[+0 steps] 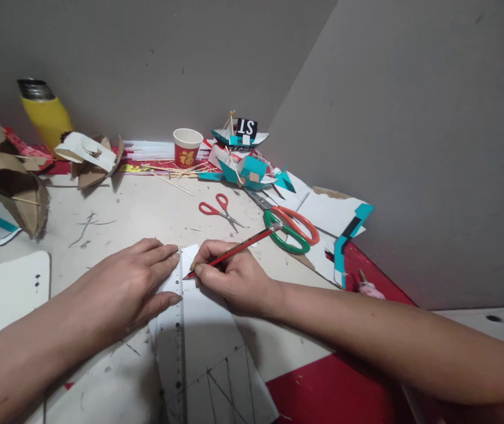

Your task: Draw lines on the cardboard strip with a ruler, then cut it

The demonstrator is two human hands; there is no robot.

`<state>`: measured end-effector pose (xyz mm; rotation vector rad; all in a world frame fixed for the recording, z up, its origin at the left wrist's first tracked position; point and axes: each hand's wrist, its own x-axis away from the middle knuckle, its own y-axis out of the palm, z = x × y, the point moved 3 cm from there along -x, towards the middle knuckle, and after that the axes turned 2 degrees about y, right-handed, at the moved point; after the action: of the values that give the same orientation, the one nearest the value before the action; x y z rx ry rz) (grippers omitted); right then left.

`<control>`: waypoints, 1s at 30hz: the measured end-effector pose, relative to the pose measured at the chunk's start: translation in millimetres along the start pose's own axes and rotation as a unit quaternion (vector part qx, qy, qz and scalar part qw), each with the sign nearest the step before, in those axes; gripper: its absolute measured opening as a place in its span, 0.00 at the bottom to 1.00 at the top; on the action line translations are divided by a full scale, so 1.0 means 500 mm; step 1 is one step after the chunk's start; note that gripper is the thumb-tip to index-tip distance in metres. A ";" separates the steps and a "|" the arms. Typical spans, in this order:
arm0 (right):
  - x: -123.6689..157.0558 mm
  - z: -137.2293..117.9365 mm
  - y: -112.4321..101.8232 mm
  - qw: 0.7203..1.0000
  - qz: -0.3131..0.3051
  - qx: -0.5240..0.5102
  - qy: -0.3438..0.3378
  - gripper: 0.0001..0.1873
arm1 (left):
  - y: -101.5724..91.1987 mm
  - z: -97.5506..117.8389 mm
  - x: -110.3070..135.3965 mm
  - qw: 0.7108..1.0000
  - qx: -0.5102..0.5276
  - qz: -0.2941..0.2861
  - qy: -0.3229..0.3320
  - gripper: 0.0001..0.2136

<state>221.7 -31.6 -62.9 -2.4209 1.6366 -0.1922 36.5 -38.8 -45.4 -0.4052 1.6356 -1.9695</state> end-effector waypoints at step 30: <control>0.012 -0.011 -0.003 0.996 -0.082 0.007 -0.046 0.03 | -0.010 0.002 -0.002 0.997 0.068 0.047 0.000 0.15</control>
<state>223.8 -37.1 -57.2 -2.5138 1.3934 -0.1156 36.6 -38.5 -40.4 -0.2713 1.4837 -1.9960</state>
